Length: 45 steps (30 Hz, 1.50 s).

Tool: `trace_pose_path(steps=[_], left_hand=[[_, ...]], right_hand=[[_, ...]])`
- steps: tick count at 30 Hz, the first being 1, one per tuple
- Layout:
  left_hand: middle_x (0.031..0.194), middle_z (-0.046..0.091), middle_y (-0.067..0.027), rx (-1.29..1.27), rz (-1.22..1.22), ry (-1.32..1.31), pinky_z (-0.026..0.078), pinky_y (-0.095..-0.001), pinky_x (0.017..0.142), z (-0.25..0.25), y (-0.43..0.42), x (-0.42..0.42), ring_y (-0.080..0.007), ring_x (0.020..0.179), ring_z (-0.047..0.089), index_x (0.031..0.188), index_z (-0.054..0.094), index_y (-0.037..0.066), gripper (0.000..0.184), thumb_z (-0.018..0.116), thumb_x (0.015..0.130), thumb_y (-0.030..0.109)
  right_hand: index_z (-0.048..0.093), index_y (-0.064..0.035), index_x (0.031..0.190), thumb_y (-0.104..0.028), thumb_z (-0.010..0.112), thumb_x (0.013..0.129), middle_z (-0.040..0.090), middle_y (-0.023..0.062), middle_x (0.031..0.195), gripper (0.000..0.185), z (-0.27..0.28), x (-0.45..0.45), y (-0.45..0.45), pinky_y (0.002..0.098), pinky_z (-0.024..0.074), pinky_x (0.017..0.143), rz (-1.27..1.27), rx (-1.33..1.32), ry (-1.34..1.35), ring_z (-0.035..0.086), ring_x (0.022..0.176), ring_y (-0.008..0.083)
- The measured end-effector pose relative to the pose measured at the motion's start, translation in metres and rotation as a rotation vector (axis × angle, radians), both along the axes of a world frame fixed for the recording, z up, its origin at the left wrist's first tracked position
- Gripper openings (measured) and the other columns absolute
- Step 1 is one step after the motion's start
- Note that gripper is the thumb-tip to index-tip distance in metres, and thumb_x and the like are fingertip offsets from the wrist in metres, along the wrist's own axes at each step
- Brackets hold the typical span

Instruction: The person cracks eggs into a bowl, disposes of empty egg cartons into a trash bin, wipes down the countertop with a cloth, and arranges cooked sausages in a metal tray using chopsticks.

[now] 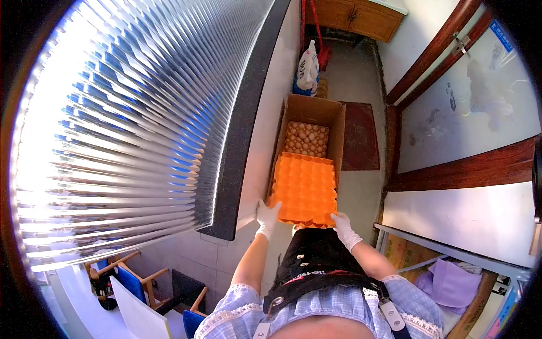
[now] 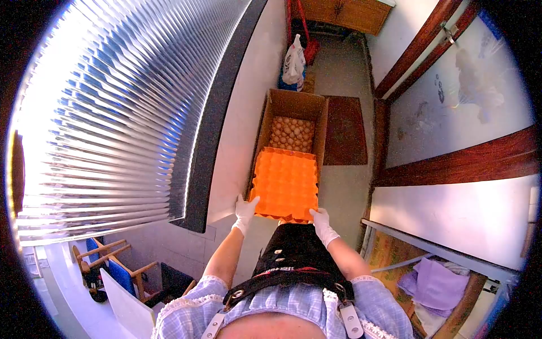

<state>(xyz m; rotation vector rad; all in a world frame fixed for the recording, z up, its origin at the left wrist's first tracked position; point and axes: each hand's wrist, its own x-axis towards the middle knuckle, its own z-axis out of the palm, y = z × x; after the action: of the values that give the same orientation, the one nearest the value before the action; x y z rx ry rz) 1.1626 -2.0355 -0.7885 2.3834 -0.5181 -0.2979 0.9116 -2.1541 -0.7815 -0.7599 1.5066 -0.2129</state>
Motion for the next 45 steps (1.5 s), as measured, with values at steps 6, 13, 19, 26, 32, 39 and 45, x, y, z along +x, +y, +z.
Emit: trace_pose_path(steps=[6, 13, 19, 26, 32, 39, 45], left_hand=[[0.087, 0.062, -0.021, 0.208, -0.335, 0.83, 0.049, -0.0368, 0.072, 0.028, -0.01, 0.002, -0.0327, 0.081, 0.062, 0.095, 0.056, -0.008, 0.058, 0.073, 0.063, 0.037], [0.089, 0.063, -0.017, 0.033, -0.472, 0.764, 0.049, -0.0352, 0.077, 0.117, 0.003, -0.111, -0.0287, 0.088, 0.061, 0.106, 0.047, -0.005, 0.057, 0.073, 0.072, 0.032], [0.121, 0.048, -0.0137, -0.625, -0.355, 1.271, 0.046, -0.0353, 0.085, 0.082, 0.046, -0.079, -0.0216, 0.106, 0.056, 0.126, 0.038, 0.002, 0.057, 0.05, 0.089, 0.044], [0.108, 0.061, -0.0046, -0.429, 0.038, 1.52, 0.046, -0.0273, 0.081, 0.07, 0.057, -0.043, -0.0159, 0.097, 0.059, 0.12, 0.053, 0.006, 0.04, 0.055, 0.089, 0.032], [0.118, 0.055, -0.0062, -0.469, 0.116, 1.549, 0.048, -0.0382, 0.086, 0.044, 0.026, -0.087, -0.0225, 0.106, 0.055, 0.127, 0.045, 0.008, 0.048, 0.061, 0.082, 0.008], [0.117, 0.053, -0.009, -0.734, 0.583, 1.422, 0.049, -0.0409, 0.086, 0.007, -0.011, -0.149, -0.0272, 0.108, 0.054, 0.122, 0.044, 0.008, 0.049, 0.052, 0.077, -0.011], [0.116, 0.052, -0.0086, -0.72, 0.532, 1.182, 0.05, -0.04, 0.081, -0.041, -0.035, -0.174, -0.0266, 0.103, 0.055, 0.12, 0.045, 0.009, 0.054, 0.056, 0.072, -0.014]], right_hand=[[0.043, -0.0096, 0.125, -0.028, 0.055, 0.09, 0.059, 0.0132, 0.106, 0.041, -0.001, -0.002, -0.006, 0.048, 0.044, 0.09, -0.512, 0.489, -0.08, 0.058, 0.095, 0.0261], [0.037, -0.0067, 0.131, -0.013, 0.045, 0.091, 0.047, 0.0128, 0.128, 0.041, -0.01, -0.037, 0.013, 0.0512, 0.0384, 0.098, -0.724, 0.374, -0.607, 0.045, 0.119, 0.0319], [0.04, -0.0002, 0.127, 0.0, 0.044, 0.088, 0.052, 0.0141, 0.121, 0.04, 0.066, -0.082, -0.034, 0.0409, 0.0458, 0.09, -0.235, 0.087, -0.411, 0.054, 0.107, 0.0288], [0.034, -0.0038, 0.137, -0.001, 0.047, 0.087, 0.052, 0.0121, 0.123, 0.051, 0.067, -0.032, -0.144, 0.0357, 0.045, 0.09, 0.276, 0.02, -0.477, 0.055, 0.107, 0.0232], [0.037, -0.0034, 0.136, -0.016, 0.057, 0.084, 0.053, 0.0178, 0.124, 0.057, 0.082, 0.087, -0.19, 0.0329, 0.0408, 0.095, 0.824, -0.542, 0.007, 0.051, 0.113, 0.0267], [0.053, 0.0022, 0.119, -0.022, 0.059, 0.082, 0.051, 0.0188, 0.125, 0.044, 0.078, 0.077, -0.178, 0.0353, 0.037, 0.099, 0.91, -0.849, 0.017, 0.048, 0.116, 0.0316], [0.057, 0.0034, 0.11, -0.021, 0.06, 0.082, 0.054, 0.0207, 0.119, 0.038, 0.033, 0.008, -0.176, 0.0365, 0.0397, 0.096, 0.642, -0.916, 0.314, 0.052, 0.11, 0.0319]])
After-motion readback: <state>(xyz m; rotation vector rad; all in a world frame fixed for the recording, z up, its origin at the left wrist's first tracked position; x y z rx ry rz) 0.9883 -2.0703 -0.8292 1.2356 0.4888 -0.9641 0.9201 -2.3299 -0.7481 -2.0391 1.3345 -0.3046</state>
